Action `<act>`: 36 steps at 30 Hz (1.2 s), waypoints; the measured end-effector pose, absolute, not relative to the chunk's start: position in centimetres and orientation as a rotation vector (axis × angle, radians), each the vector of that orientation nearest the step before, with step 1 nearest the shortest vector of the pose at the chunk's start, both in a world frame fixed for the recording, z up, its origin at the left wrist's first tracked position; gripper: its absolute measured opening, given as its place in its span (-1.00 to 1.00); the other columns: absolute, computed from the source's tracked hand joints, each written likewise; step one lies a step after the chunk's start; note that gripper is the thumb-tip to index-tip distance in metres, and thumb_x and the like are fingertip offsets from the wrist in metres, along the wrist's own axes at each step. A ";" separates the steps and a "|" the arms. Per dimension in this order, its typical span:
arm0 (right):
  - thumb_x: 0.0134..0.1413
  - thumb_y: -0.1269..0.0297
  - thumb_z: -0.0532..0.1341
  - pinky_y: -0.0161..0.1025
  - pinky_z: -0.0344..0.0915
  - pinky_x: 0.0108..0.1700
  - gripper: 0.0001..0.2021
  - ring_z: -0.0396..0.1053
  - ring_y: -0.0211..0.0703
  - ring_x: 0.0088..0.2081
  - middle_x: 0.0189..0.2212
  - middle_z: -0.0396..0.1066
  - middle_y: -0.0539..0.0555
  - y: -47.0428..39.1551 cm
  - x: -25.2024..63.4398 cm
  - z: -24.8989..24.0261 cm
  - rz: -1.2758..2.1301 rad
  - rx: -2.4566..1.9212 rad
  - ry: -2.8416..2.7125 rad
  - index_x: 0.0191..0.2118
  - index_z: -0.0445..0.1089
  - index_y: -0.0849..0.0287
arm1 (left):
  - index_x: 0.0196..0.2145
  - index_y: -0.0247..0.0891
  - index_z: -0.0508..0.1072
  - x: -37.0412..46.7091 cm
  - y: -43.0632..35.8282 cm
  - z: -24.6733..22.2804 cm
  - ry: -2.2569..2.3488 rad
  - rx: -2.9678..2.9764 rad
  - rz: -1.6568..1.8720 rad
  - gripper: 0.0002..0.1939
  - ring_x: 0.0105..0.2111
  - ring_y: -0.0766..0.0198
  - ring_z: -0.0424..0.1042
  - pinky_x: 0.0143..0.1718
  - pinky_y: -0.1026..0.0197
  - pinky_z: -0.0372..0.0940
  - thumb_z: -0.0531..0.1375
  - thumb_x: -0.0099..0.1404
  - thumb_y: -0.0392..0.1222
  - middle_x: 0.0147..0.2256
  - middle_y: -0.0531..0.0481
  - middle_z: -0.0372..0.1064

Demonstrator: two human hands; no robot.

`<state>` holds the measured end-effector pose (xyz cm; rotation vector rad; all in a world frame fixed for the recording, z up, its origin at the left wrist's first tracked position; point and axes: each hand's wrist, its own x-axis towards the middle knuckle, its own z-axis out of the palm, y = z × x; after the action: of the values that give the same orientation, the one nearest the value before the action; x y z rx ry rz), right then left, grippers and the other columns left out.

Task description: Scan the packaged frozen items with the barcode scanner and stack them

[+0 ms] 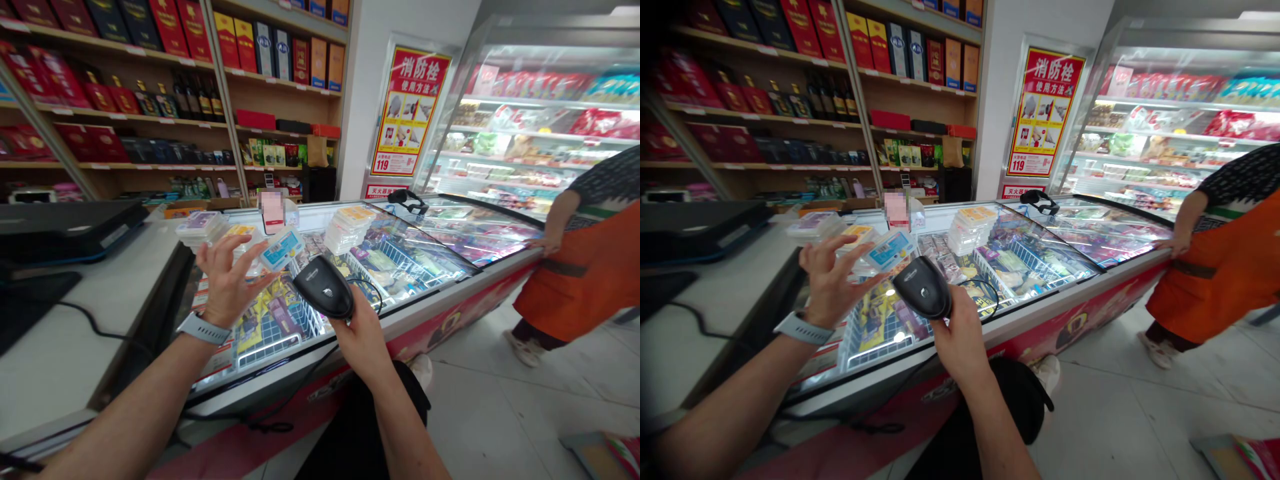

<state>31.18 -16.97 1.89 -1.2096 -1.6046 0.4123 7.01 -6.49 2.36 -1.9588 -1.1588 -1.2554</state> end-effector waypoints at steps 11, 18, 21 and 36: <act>0.14 0.38 0.16 -0.10 0.27 -0.04 -0.83 0.38 0.02 -0.08 -0.16 0.42 0.14 -17.2 31.3 2.0 0.421 -1.231 -1.619 -0.12 0.34 0.15 | 0.12 -0.01 0.43 7.3 -6.7 2.4 -1.118 -1.966 -1.270 -0.45 0.15 -0.13 0.31 0.29 -0.26 -0.10 0.36 0.19 0.06 0.10 -0.19 0.37; 0.15 0.40 0.16 -0.11 0.27 -0.04 -0.83 0.38 0.01 -0.09 -0.17 0.43 0.12 -17.1 31.2 1.8 0.404 -1.231 -1.629 -0.12 0.33 0.14 | 0.09 -0.04 0.45 7.1 -6.5 2.3 -1.141 -1.962 -1.265 -0.47 0.14 -0.13 0.32 0.28 -0.25 -0.11 0.36 0.19 0.08 0.07 -0.19 0.39; 0.15 0.40 0.15 -0.12 0.28 -0.06 -0.83 0.39 0.00 -0.11 -0.18 0.43 0.12 -17.1 31.2 1.8 0.391 -1.240 -1.629 -0.12 0.34 0.14 | 0.10 -0.02 0.44 7.1 -6.5 2.1 -1.162 -1.965 -1.252 -0.45 0.15 -0.12 0.31 0.28 -0.24 -0.12 0.37 0.17 0.08 0.09 -0.17 0.38; 0.13 0.29 0.22 -0.17 0.36 -0.06 -0.64 0.45 -0.01 -0.08 -0.11 0.50 0.13 -17.7 33.8 1.8 0.357 -1.240 -1.395 0.06 0.36 0.16 | -0.02 -0.16 0.51 3.7 -3.3 2.8 -1.535 -1.571 -1.568 -0.47 0.17 -0.32 0.21 0.12 -0.42 0.03 0.33 0.17 0.21 0.18 -0.15 0.26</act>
<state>33.83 -17.71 1.81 -1.2400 -1.3953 0.3568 3.71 -3.34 2.83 -1.5707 -1.5348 -1.5678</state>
